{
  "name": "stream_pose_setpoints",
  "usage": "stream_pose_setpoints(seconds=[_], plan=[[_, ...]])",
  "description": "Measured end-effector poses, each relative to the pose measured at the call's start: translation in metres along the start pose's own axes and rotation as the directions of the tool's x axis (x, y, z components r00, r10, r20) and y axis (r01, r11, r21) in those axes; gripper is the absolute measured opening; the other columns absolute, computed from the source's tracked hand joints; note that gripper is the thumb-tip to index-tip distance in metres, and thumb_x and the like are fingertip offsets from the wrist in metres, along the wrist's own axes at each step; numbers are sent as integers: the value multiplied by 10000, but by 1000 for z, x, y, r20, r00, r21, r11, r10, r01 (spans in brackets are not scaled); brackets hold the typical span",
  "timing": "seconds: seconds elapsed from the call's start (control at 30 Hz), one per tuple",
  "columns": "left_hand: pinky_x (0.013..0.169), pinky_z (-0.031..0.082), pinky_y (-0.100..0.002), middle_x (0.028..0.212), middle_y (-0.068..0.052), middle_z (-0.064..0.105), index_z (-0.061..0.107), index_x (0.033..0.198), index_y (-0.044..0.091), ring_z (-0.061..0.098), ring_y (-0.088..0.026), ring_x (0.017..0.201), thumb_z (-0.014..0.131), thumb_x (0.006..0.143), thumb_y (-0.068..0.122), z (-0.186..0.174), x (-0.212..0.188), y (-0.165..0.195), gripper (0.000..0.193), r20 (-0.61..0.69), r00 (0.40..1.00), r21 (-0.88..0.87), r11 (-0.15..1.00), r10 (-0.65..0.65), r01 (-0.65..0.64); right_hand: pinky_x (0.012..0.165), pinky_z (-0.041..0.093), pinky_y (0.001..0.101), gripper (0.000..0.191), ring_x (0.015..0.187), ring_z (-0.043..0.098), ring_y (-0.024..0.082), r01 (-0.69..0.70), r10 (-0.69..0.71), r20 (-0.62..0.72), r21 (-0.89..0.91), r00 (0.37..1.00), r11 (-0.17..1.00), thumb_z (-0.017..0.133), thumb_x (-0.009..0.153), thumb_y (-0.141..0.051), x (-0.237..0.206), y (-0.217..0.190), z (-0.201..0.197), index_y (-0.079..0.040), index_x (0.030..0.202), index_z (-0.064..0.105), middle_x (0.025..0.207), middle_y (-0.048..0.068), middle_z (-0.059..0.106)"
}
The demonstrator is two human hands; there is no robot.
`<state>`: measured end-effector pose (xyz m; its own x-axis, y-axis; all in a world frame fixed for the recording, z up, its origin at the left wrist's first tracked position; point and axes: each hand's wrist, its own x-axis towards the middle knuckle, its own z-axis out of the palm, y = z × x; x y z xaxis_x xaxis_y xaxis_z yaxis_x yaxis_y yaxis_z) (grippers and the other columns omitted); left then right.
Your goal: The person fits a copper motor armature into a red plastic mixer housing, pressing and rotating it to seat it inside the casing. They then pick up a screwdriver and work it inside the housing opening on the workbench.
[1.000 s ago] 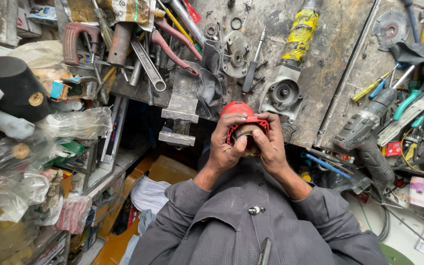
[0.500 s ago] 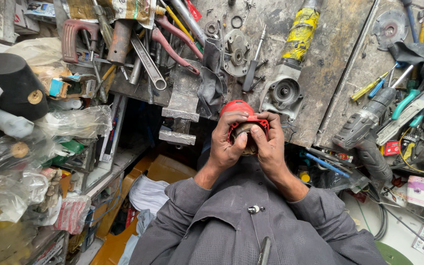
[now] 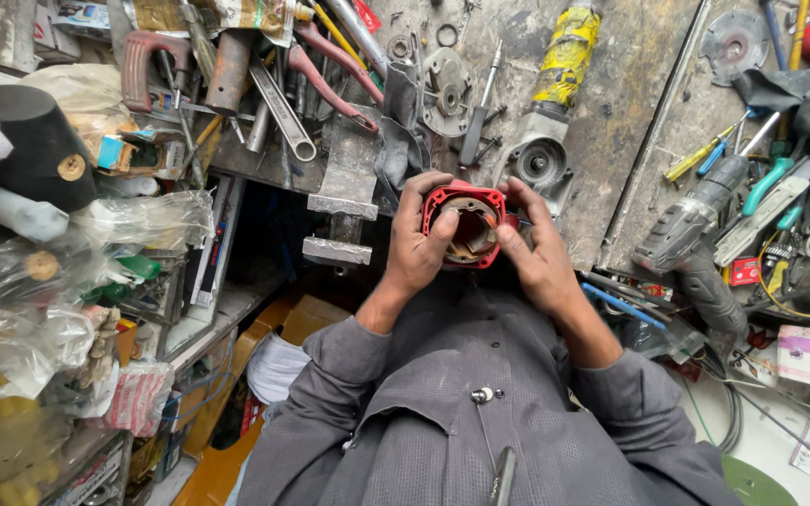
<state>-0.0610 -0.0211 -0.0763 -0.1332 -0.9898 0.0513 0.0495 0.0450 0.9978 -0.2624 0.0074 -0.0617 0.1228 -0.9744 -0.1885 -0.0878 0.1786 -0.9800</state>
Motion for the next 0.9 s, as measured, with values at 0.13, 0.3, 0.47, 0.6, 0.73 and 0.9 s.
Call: stream_pose_setpoints(seconds=[0.13, 0.3, 0.47, 0.6, 0.73, 0.9], plan=[[1080, 488, -359, 1295, -140, 619, 513, 1401, 17, 612, -244, 1204, 595, 1054, 403, -7, 0, 6, 525, 18, 992, -59, 990, -126, 127, 1100, 454, 370, 862, 1224, 563, 283, 30, -77, -86, -450, 993, 893, 771, 876, -408, -18, -13, 8, -14, 1550, 404, 1420, 162, 510], [1119, 436, -408, 1387, -152, 616, 504, 1521, 49, 579, -303, 1258, 628, 1036, 366, -21, -1, 24, 593, 163, 984, 439, 899, -71, -8, 1082, 459, 400, 927, 1311, 567, 321, -2, -37, -69, -500, 997, 866, 805, 849, -439, -13, -20, 17, -13, 1556, 383, 1435, 199, 531], [1135, 430, -390, 1421, -182, 548, 371, 1552, 9, 553, -311, 1359, 713, 943, 382, -40, 1, 40, 791, 306, 928, 334, 936, -215, 107, 1053, 471, 397, 1019, 1285, 611, 315, -37, 33, -16, -525, 999, 850, 830, 801, -440, -11, -25, 19, 15, 1554, 318, 1450, 233, 553], [1157, 404, -401, 1468, -225, 490, 287, 1579, -9, 505, -346, 1399, 792, 877, 276, -48, 4, 41, 911, 406, 890, 325, 943, -205, 69, 1074, 463, 382, 1046, 1297, 623, 279, -30, 68, 72, -433, 995, 901, 814, 837, -365, -9, -29, 16, 55, 1585, 216, 1446, 218, 583], [1200, 369, -412, 1593, -265, 376, 190, 1612, -12, 420, -377, 1492, 785, 899, 214, -47, 1, 36, 956, 441, 880, 324, 946, -180, 31, 1091, 446, 375, 1052, 1327, 591, 268, -33, 88, 164, -308, 983, 951, 795, 871, -267, -5, -28, 13, 73, 1602, 119, 1461, 216, 575], [1223, 339, -426, 1631, -284, 326, 161, 1626, 2, 354, -411, 1531, 764, 916, 171, -47, -1, 34, 947, 455, 882, 323, 946, -125, -33, 1087, 453, 366, 1055, 1311, 612, 261, -37, 103, 157, -377, 982, 926, 802, 854, -244, -4, -25, 12, 80, 1589, 117, 1432, 211, 597]])
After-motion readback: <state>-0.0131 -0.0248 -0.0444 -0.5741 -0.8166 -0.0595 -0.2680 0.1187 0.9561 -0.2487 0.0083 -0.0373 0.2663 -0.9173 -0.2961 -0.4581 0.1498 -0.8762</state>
